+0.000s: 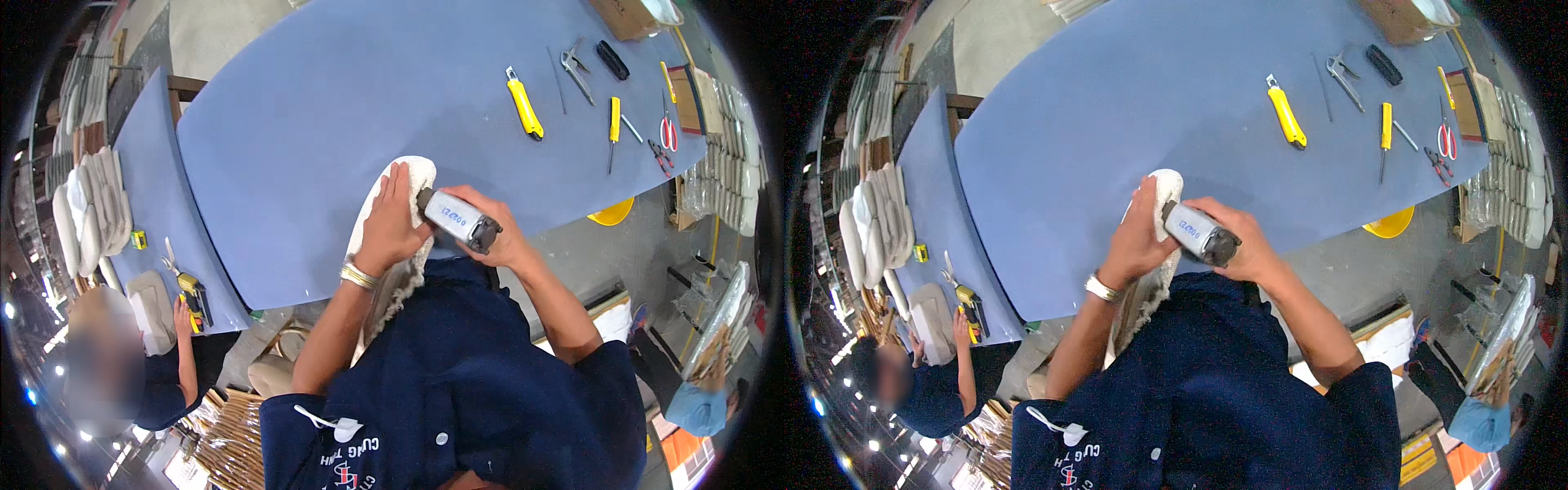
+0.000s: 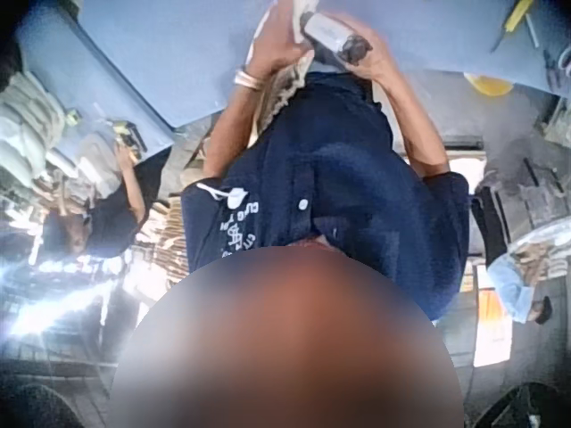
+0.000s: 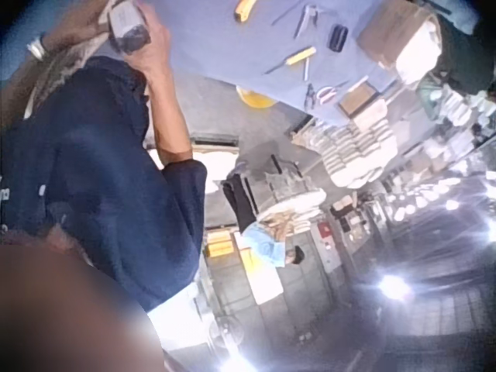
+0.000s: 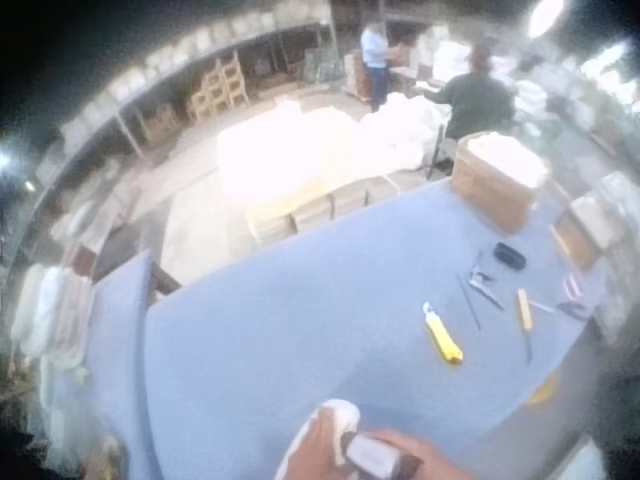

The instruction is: The person wraps a white fabric cover around a cushion, trims excess fabric with a utility knife, and secures the fabric using a staple gun. The person repeats this process on multiple cushions, folding edges and stapling them in place.

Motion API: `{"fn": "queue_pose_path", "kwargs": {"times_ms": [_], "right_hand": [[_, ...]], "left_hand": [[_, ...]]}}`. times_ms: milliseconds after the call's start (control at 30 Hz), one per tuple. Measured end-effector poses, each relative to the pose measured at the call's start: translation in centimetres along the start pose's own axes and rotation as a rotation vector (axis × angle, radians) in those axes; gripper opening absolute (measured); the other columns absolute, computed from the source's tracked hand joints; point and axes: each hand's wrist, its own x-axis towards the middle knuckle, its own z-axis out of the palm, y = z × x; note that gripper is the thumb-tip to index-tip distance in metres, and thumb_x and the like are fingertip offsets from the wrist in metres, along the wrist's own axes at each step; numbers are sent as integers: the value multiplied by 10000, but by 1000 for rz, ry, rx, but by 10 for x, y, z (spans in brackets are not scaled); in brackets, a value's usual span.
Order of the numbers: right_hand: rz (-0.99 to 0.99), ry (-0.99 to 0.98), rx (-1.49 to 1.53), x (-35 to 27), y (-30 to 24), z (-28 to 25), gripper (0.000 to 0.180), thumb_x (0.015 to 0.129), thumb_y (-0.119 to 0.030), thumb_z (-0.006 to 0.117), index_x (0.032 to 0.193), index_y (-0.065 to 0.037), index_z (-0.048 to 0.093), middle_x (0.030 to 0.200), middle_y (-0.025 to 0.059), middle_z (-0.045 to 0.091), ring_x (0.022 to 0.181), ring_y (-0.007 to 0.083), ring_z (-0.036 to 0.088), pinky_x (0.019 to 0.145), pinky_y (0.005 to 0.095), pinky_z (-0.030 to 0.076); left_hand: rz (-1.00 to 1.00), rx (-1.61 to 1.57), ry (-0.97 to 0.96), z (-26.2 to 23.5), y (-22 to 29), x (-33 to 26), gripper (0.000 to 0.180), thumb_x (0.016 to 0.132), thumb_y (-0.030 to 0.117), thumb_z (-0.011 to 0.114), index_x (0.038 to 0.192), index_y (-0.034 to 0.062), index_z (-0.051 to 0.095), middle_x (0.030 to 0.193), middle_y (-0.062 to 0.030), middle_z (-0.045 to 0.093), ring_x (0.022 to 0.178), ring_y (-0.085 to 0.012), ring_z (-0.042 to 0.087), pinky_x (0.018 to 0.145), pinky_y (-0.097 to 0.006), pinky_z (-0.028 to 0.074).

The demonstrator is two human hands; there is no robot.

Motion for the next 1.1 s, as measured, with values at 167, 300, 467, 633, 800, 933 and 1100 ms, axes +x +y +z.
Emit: {"fn": "queue_pose_path", "kwargs": {"times_ms": [167,300,467,633,800,933,1100], "right_hand": [[-58,33,-22,-7,4,4,610,748,-103,777,1331,-46,608,1229,182,698,1131,381,694,950,381,546],[5,97,-52,-14,10,8,610,768,-103,762,1356,-46,611,1260,183,696,1144,373,696,963,382,545],[-5,133,-67,-25,13,14,632,769,-130,757,1376,-31,611,1299,191,692,1177,361,691,1003,409,537],[-31,62,-65,-25,16,8,655,756,-145,754,1380,-14,607,1302,200,691,1197,360,682,1024,404,526],[97,-1,-33,-17,5,2,634,755,-156,760,1353,-7,614,1292,184,693,1182,351,689,1019,379,522],[197,4,38,-12,3,2,624,751,-135,775,1342,-10,617,1286,183,693,1181,347,690,1015,379,525],[159,33,-14,-26,16,8,646,756,-109,778,1374,-17,612,1321,189,685,1194,347,684,1025,393,527]], "left_hand": [[-37,-324,-107,-6,-29,-7,1056,869,284,822,1634,-15,158,1659,-289,279,1559,-389,254,1264,-422,232],[-219,60,19,8,15,-13,918,882,231,759,1600,-14,241,1615,-305,337,1479,-478,368,1175,-495,403],[-190,141,89,12,19,-18,826,919,214,710,1572,-49,280,1598,-301,370,1449,-466,423,1134,-500,455],[-154,186,137,18,18,-19,807,913,152,691,1568,-63,272,1552,-329,416,1415,-488,452,1116,-489,472],[-156,172,177,23,24,-19,821,861,104,712,1551,-80,307,1549,-321,427,1418,-484,453,1109,-490,479],[-193,218,172,23,29,-12,846,820,76,732,1544,-83,325,1554,-314,428,1427,-477,446,1121,-514,467],[-186,213,187,25,28,-13,858,803,60,733,1548,-74,330,1568,-303,417,1438,-467,439,1145,-525,445]]}}
